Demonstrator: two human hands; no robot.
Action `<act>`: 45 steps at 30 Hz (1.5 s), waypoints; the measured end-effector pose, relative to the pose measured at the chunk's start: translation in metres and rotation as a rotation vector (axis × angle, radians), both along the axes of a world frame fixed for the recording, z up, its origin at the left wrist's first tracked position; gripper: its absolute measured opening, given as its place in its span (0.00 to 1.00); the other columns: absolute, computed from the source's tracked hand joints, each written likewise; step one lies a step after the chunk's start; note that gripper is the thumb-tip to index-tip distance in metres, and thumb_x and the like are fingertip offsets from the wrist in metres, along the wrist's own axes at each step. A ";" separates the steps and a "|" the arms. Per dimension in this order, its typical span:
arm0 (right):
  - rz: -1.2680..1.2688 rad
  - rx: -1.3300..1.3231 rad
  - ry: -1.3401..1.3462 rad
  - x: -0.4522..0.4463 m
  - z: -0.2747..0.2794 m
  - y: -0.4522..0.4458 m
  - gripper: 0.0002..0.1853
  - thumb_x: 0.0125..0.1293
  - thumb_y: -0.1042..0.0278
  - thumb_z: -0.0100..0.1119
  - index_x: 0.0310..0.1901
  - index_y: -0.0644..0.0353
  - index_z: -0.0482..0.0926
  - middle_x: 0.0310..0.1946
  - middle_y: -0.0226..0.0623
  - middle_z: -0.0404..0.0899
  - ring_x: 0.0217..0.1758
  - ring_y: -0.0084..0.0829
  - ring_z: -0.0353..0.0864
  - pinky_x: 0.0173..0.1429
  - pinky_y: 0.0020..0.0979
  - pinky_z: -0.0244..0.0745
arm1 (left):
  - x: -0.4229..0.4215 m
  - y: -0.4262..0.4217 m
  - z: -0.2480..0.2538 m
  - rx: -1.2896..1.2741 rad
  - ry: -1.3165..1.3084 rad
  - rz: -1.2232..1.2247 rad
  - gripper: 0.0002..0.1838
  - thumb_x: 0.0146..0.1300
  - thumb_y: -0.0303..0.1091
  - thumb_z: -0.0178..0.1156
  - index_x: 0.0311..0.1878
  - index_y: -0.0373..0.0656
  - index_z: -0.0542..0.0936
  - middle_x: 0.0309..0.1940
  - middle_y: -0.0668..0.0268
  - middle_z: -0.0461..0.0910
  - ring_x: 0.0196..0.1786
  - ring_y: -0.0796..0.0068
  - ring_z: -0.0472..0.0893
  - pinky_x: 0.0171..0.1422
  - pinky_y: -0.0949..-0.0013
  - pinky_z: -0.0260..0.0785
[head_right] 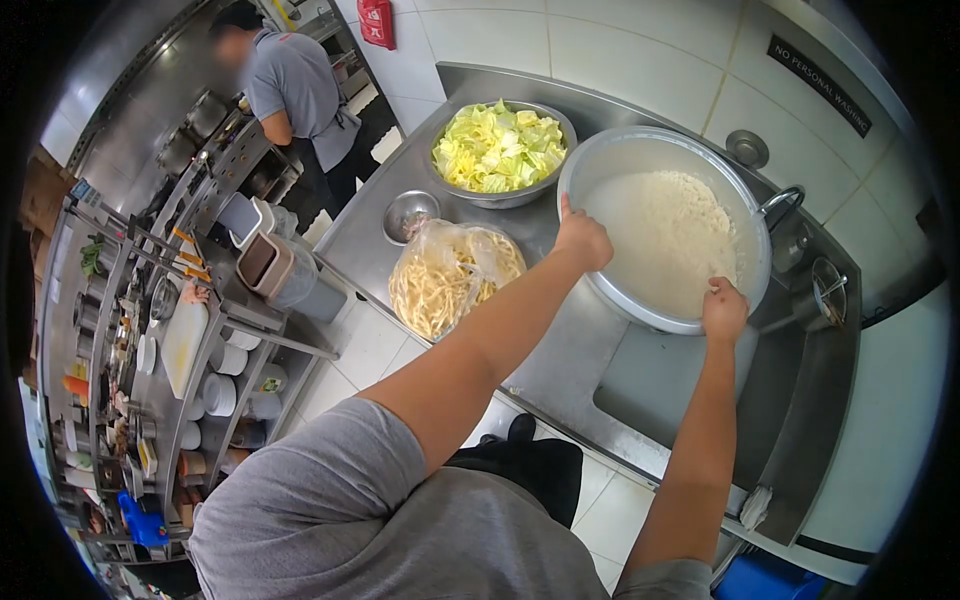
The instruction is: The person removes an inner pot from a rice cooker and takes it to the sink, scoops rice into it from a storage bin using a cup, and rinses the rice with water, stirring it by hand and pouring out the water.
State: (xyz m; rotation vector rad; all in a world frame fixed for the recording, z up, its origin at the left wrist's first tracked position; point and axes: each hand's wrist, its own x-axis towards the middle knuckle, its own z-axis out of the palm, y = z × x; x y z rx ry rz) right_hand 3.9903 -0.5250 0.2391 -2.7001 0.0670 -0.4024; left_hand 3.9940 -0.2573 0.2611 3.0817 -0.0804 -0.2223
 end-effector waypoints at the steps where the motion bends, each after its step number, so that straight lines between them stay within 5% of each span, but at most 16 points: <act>1: -0.011 0.008 0.007 -0.001 0.002 0.001 0.13 0.49 0.71 0.53 0.39 0.52 0.81 0.29 0.38 0.80 0.37 0.43 0.76 0.50 0.38 0.69 | 0.000 0.000 -0.001 -0.002 -0.001 0.001 0.19 0.52 0.34 0.43 0.38 0.40 0.82 0.40 0.57 0.79 0.53 0.59 0.72 0.70 0.39 0.25; 16: 0.009 0.021 0.051 0.003 -0.001 -0.002 0.15 0.50 0.70 0.52 0.41 0.51 0.80 0.31 0.39 0.80 0.41 0.42 0.76 0.52 0.39 0.68 | -0.001 0.000 -0.005 -0.020 -0.022 0.014 0.19 0.53 0.35 0.43 0.38 0.41 0.82 0.41 0.57 0.79 0.54 0.59 0.71 0.70 0.39 0.27; 29: 0.036 0.007 -0.036 0.003 -0.005 -0.006 0.15 0.48 0.72 0.52 0.39 0.54 0.80 0.29 0.39 0.80 0.36 0.42 0.77 0.48 0.38 0.70 | -0.001 -0.004 0.003 0.018 0.022 0.024 0.18 0.52 0.34 0.45 0.39 0.41 0.82 0.41 0.57 0.79 0.56 0.58 0.70 0.70 0.39 0.26; 32: 0.024 0.051 0.018 0.002 -0.003 -0.003 0.16 0.47 0.73 0.52 0.40 0.53 0.80 0.31 0.40 0.80 0.38 0.42 0.78 0.49 0.38 0.70 | 0.001 -0.003 0.006 -0.016 0.095 0.023 0.19 0.54 0.36 0.45 0.44 0.40 0.81 0.50 0.54 0.75 0.62 0.56 0.65 0.70 0.39 0.27; 34: 0.001 0.142 0.081 0.010 -0.011 -0.010 0.17 0.46 0.74 0.53 0.41 0.53 0.80 0.34 0.40 0.81 0.41 0.42 0.78 0.51 0.37 0.70 | 0.004 0.004 -0.012 -0.033 -0.222 0.070 0.20 0.55 0.37 0.45 0.47 0.41 0.79 0.58 0.52 0.68 0.66 0.54 0.59 0.70 0.39 0.31; 36: 0.124 0.284 -0.308 0.031 -0.054 -0.029 0.21 0.44 0.74 0.55 0.44 0.52 0.79 0.41 0.44 0.79 0.48 0.43 0.77 0.54 0.37 0.69 | 0.032 0.014 -0.080 0.001 -0.613 0.059 0.25 0.55 0.40 0.46 0.57 0.42 0.72 0.68 0.51 0.52 0.71 0.52 0.49 0.68 0.38 0.38; 37: 0.000 0.040 -0.554 0.021 -0.048 -0.027 0.27 0.42 0.74 0.56 0.50 0.51 0.75 0.52 0.47 0.73 0.55 0.45 0.72 0.59 0.40 0.65 | 0.034 0.016 -0.091 0.078 -0.801 0.101 0.29 0.51 0.35 0.50 0.60 0.41 0.68 0.67 0.50 0.53 0.70 0.51 0.51 0.67 0.38 0.41; 38: -0.198 0.018 -0.532 0.012 -0.039 -0.020 0.32 0.42 0.74 0.55 0.57 0.54 0.69 0.59 0.53 0.64 0.63 0.49 0.63 0.65 0.43 0.57 | 0.008 0.010 -0.056 -0.494 -0.665 0.183 0.31 0.53 0.31 0.48 0.63 0.37 0.61 0.65 0.42 0.52 0.69 0.44 0.49 0.69 0.40 0.39; 39: -0.264 0.101 -0.625 0.030 -0.077 -0.033 0.35 0.44 0.75 0.52 0.60 0.61 0.63 0.60 0.58 0.61 0.66 0.52 0.56 0.69 0.44 0.50 | 0.014 0.015 -0.065 -0.670 -0.721 0.184 0.35 0.47 0.24 0.51 0.64 0.35 0.59 0.65 0.38 0.47 0.69 0.41 0.46 0.71 0.47 0.38; 42: -0.306 0.572 -0.297 0.000 -0.062 -0.025 0.35 0.49 0.76 0.47 0.63 0.70 0.55 0.60 0.65 0.56 0.65 0.57 0.55 0.69 0.40 0.49 | -0.018 0.001 -0.049 -0.825 -0.666 0.281 0.42 0.41 0.17 0.50 0.67 0.37 0.54 0.66 0.39 0.44 0.70 0.41 0.42 0.72 0.52 0.36; 45: -0.320 0.663 -0.237 -0.022 -0.055 -0.022 0.36 0.49 0.77 0.46 0.64 0.71 0.53 0.59 0.64 0.56 0.64 0.55 0.57 0.69 0.37 0.51 | -0.042 0.001 -0.045 -0.906 -0.676 0.301 0.41 0.42 0.18 0.49 0.67 0.41 0.55 0.67 0.39 0.44 0.70 0.42 0.42 0.72 0.53 0.38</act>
